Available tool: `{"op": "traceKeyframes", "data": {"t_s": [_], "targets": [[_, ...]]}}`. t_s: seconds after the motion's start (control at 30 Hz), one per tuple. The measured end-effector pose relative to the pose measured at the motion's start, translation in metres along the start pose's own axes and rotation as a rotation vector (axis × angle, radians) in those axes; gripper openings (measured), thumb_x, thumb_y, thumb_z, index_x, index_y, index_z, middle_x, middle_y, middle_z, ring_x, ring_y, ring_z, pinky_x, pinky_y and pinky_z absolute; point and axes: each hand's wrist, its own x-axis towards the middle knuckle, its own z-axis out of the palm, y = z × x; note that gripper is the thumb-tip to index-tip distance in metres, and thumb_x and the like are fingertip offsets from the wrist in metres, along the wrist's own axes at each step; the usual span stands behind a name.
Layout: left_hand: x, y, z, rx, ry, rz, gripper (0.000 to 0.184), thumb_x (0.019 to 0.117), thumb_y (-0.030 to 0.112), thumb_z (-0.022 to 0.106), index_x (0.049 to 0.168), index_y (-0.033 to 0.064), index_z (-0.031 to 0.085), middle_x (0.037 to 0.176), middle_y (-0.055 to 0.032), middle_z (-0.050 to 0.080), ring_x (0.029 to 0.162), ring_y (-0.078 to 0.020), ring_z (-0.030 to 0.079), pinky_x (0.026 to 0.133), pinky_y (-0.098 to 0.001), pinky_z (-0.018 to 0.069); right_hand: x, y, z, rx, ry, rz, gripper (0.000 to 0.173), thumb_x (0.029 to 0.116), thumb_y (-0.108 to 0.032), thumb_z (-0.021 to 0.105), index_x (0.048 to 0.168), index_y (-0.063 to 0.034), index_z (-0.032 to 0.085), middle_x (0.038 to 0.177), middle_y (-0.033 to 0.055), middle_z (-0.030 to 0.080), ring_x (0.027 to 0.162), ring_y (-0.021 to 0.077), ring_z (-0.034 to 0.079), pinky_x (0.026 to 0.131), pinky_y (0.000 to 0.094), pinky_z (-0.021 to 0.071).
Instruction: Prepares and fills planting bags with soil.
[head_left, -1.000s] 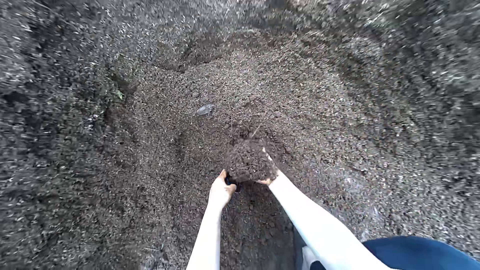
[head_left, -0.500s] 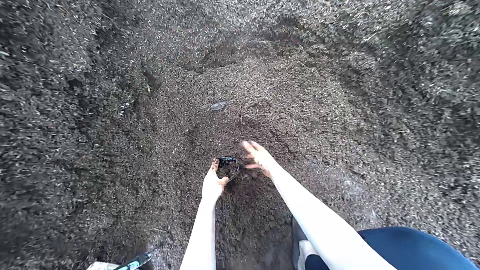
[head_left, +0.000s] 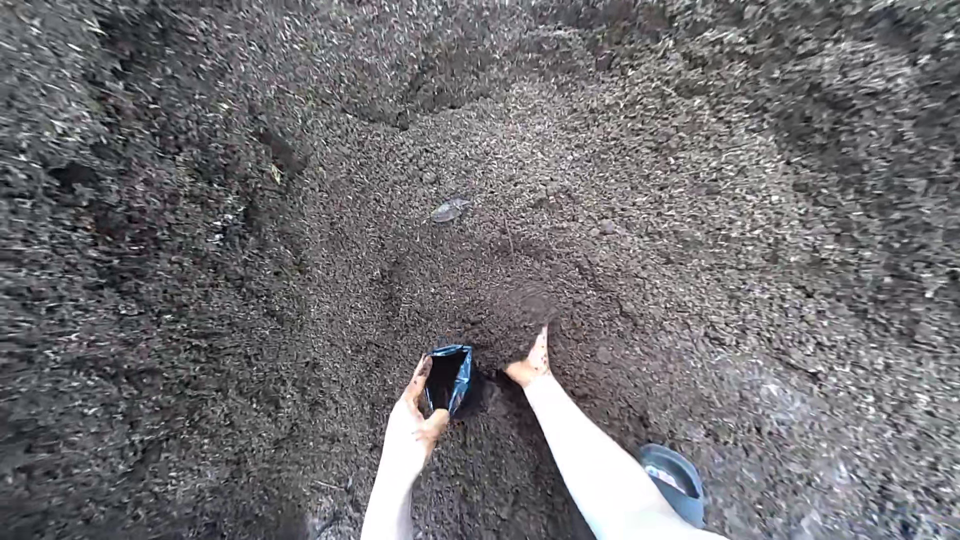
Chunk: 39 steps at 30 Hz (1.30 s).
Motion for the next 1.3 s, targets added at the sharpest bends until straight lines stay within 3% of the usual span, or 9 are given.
{"op": "traceKeyframes", "data": {"t_s": [0.17,0.47,0.63,0.73,0.83,1.0,1.13,1.23,1.3], "targets": [[0.002,-0.003,0.006,-0.048,-0.038,-0.018,0.081,0.0827,0.001,0.063,0.159,0.0118,0.039,0.167,-0.0041,0.034,0.137,-0.0131,0.054,0.104,-0.0341,0.0511,0.01,-0.02,0.019,-0.081,-0.036,-0.033,0.075,0.1025,-0.07,0.014,0.154,-0.0196,0.035,0.144,0.0117,0.054,0.128,0.0266,0.055,0.1,0.0529,0.0502],[0.022,0.021,0.015,0.033,-0.109,-0.05,0.077,0.0909,0.005,0.064,0.161,0.0154,0.035,0.168,-0.0048,0.031,0.123,-0.0205,0.065,0.096,-0.0401,0.0573,-0.078,-0.068,0.057,-0.223,-0.38,0.076,0.073,0.1,-0.075,0.018,0.123,-0.0198,0.06,0.103,0.0069,0.073,0.093,0.0208,0.071,0.075,0.0429,0.0614],[0.019,0.021,0.024,0.004,-0.057,-0.012,0.073,0.0865,0.005,0.072,0.154,0.0051,0.044,0.14,-0.0201,0.06,0.113,-0.0284,0.068,0.098,-0.0469,0.0561,-0.13,-0.049,0.077,-0.474,-0.316,0.079,0.058,0.1108,-0.048,0.011,0.114,-0.011,0.056,0.087,0.0071,0.067,0.077,0.0178,0.067,0.066,0.037,0.0577],[0.004,0.012,0.023,0.024,0.036,0.047,0.066,0.0847,0.004,0.075,0.144,-0.0065,0.048,0.138,-0.0238,0.06,0.132,-0.0282,0.057,0.115,-0.0445,0.042,-0.145,-0.039,0.092,-0.872,-0.279,0.001,0.036,0.1135,-0.025,0.031,0.138,-0.0049,0.048,0.116,0.012,0.063,0.102,0.0174,0.064,0.086,0.0361,0.0559],[-0.005,0.005,0.02,0.027,0.062,0.047,0.07,0.0822,0.005,0.078,0.144,-0.0079,0.048,0.139,-0.0234,0.06,0.133,-0.026,0.056,0.116,-0.0407,0.0418,-0.15,-0.027,0.114,-1.336,-0.349,-0.015,0.059,0.1086,-0.045,0.046,0.151,-0.0035,0.044,0.147,0.018,0.054,0.135,0.0246,0.053,0.112,0.0439,0.0437],[-0.003,-0.002,0.008,0.037,0.039,0.03,0.083,0.0844,0.002,0.077,0.157,0.0024,0.037,0.152,-0.019,0.052,0.139,-0.0247,0.052,0.119,-0.0406,0.0391,-0.153,-0.031,0.128,-1.519,-0.478,-0.007,0.054,0.1104,-0.044,0.041,0.154,-0.0114,0.042,0.153,0.0195,0.048,0.136,0.0359,0.051,0.106,0.0578,0.0454],[0.008,-0.012,0.004,0.14,-0.049,0.009,0.079,0.0887,0.008,0.076,0.159,0.0098,0.039,0.164,-0.0124,0.039,0.148,-0.0233,0.042,0.123,-0.0422,0.0342,-0.106,-0.039,0.04,-1.432,-0.099,0.055,0.067,0.107,-0.058,0.039,0.147,-0.0052,0.048,0.134,0.0235,0.061,0.109,0.0383,0.068,0.088,0.055,0.0585],[0.008,0.003,-0.002,0.169,-0.117,-0.055,0.074,0.0933,0.007,0.071,0.16,0.0117,0.038,0.167,-0.0088,0.033,0.142,-0.0216,0.051,0.111,-0.0411,0.0492,-0.094,-0.004,-0.078,-1.168,0.049,0.646,0.093,0.1009,-0.074,0.029,0.147,0.0066,0.041,0.135,0.033,0.057,0.117,0.0439,0.063,0.098,0.0559,0.0537],[-0.005,0.018,-0.013,0.088,-0.091,-0.048,0.072,0.0929,0.003,0.062,0.16,0.0152,0.038,0.169,-0.0028,0.029,0.134,-0.0169,0.058,0.098,-0.0385,0.058,-0.091,0.027,-0.125,-0.773,0.073,0.756,0.102,0.0979,-0.079,0.018,0.15,0.0068,0.036,0.142,0.0305,0.054,0.125,0.039,0.061,0.103,0.0481,0.0516]]}}
